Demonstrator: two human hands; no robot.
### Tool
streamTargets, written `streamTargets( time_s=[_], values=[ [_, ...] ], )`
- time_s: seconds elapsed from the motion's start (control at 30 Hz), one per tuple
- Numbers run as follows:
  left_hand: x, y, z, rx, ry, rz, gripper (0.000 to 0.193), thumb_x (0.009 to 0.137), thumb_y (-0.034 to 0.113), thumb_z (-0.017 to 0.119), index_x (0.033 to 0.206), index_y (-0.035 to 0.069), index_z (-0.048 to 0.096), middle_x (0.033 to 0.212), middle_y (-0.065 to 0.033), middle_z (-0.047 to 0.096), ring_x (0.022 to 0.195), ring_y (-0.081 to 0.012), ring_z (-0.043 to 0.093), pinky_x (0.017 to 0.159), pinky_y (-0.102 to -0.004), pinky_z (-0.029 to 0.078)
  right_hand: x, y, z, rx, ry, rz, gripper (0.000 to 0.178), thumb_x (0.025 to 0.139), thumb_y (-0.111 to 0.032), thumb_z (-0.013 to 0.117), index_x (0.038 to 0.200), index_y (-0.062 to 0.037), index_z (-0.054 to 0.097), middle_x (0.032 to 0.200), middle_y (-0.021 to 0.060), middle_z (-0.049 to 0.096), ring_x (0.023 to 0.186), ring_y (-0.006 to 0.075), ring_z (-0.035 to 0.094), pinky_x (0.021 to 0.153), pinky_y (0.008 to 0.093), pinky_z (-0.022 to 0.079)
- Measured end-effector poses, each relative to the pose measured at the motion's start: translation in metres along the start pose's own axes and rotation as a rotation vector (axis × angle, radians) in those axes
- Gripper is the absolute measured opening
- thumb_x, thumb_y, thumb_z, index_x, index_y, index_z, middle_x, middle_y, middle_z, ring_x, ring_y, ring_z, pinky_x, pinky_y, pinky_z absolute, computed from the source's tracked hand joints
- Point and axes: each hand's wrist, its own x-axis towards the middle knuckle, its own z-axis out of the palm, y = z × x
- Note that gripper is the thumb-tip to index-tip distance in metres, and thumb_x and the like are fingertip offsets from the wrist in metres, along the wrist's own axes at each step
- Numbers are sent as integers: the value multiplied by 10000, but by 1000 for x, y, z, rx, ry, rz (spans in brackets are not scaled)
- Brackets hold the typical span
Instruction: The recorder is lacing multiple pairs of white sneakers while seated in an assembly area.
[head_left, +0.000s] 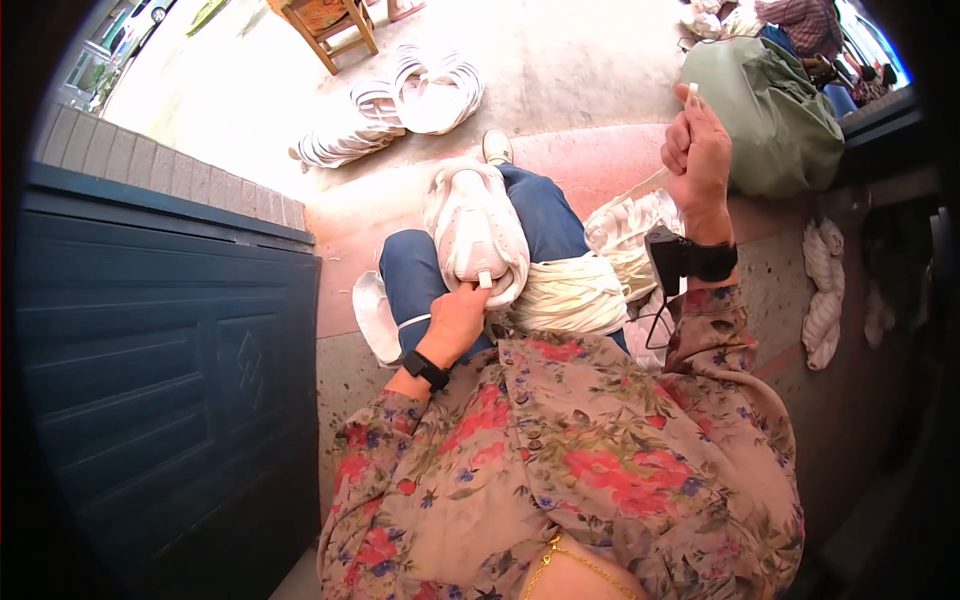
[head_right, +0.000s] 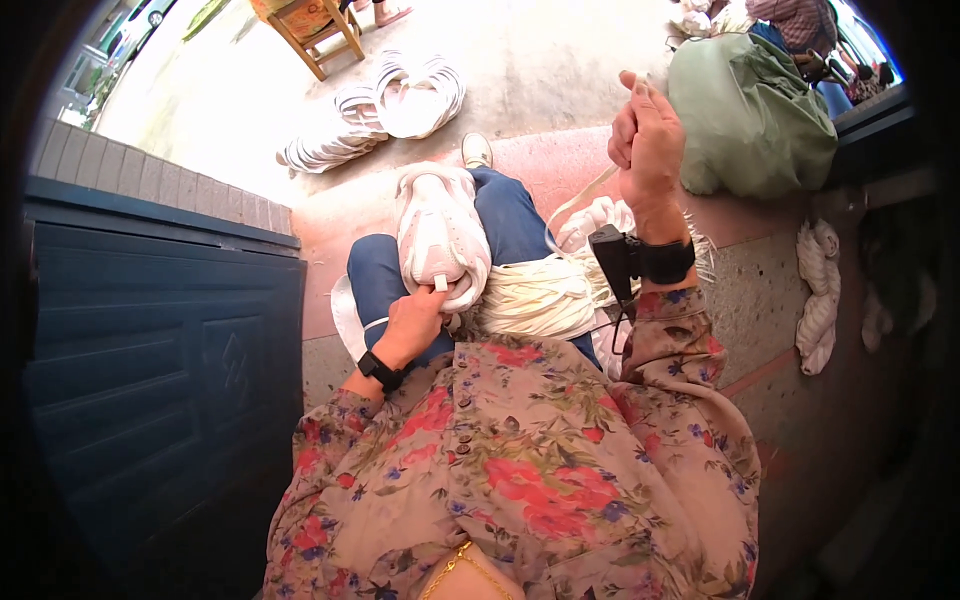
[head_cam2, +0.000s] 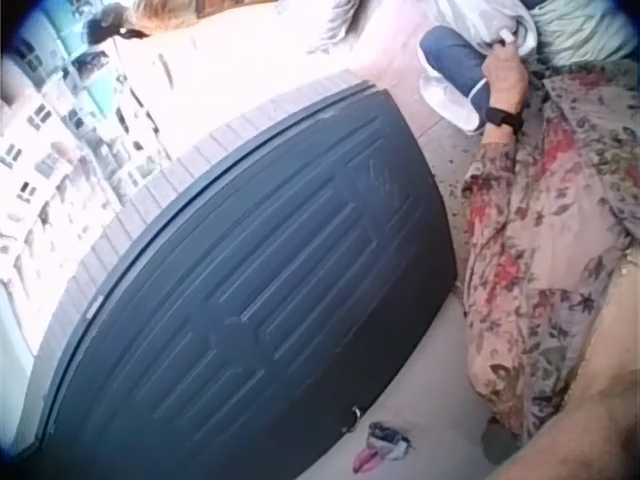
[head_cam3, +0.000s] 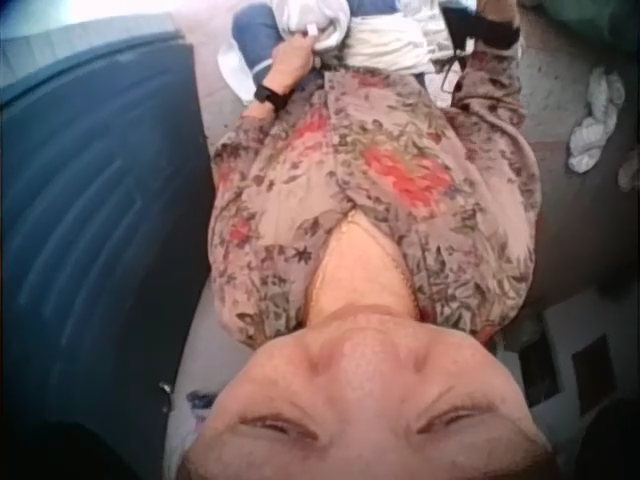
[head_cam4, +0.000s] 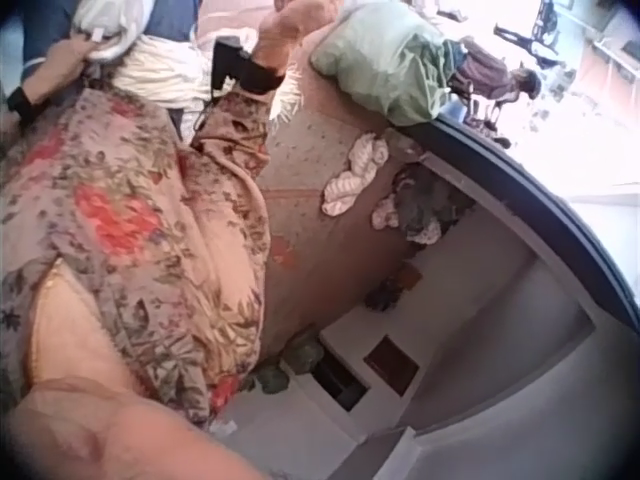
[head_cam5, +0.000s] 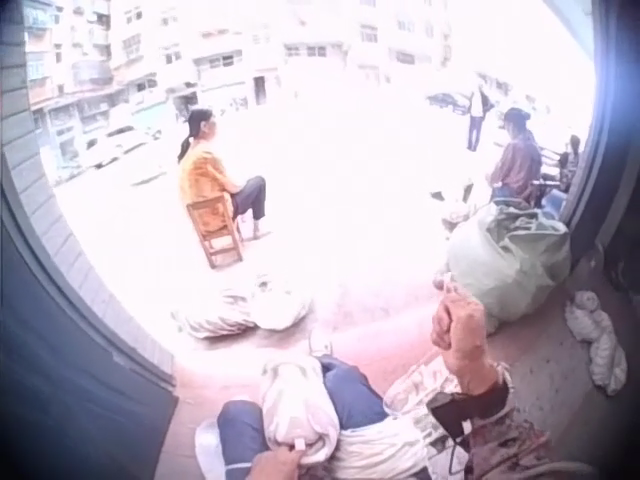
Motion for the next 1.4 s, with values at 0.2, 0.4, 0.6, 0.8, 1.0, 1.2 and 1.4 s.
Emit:
streamTargets(
  time_s=[0.2, 0.4, 0.6, 0.8, 1.0, 1.2, 1.4],
  values=[
    [8, 0, 8, 62, 0, -10, 314, 720, 80, 550, 1032, 108, 545, 817, -167, 570, 697, -352, 590, 587, -441, 476, -25, 59, 30, -408, -261, 388, 193, 877, -132, 460, 986, -5, 557, 603, -40, 471, 447, 43, 379, 374, 173, 294],
    [1, 5, 13, 147, -11, 62, 185, 745, 82, 521, 920, 85, 583, 753, -114, 584, 654, -297, 611, 519, -392, 483, -84, 121, 49, -476, -403, 543, 195, 856, -195, 535, 775, -30, 599, 606, -62, 460, 546, 16, 374, 467, 191, 308],
    [-23, 5, -21, 36, 97, 194, 205, 733, 39, 510, 915, 70, 600, 737, -82, 605, 698, -272, 565, 614, -392, 462, -114, 121, 39, -552, -839, 545, 251, 885, -224, 510, 817, 8, 577, 579, -43, 455, 532, 29, 379, 468, 209, 321],
    [-32, 3, -42, -902, 184, -231, 201, 851, 215, 550, 816, 28, 615, 644, -66, 553, 567, -151, 488, 528, -282, 390, -134, 111, 45, -425, -1048, 756, 258, 908, -252, 476, 860, -21, 579, 567, -32, 467, 496, 46, 422, 460, 215, 340],
    [-9, 5, -37, -808, 128, -170, 280, 886, 210, 510, 787, -32, 608, 582, -3, 516, 528, -73, 440, 480, -248, 356, -137, 114, 50, -643, -1108, 710, 353, 904, -312, 436, 883, 5, 590, 696, 57, 576, 642, 118, 520, 600, 269, 439],
    [11, 28, -42, -654, 146, 1, 290, 838, 186, 556, 656, -39, 559, 509, -125, 440, 476, -118, 408, 464, -309, 358, -101, 134, 47, 96, -479, 955, 362, 923, -282, 429, 1093, 27, 508, 938, 83, 573, 797, 155, 554, 779, 289, 466],
    [27, 34, -55, -686, 4, -39, 272, 853, 199, 534, 723, -37, 576, 580, -126, 532, 521, -122, 456, 496, -294, 387, -69, 119, 61, 76, -419, 756, 301, 895, -151, 494, 1124, 43, 487, 757, 26, 553, 528, 56, 474, 503, 185, 413]
  ],
)
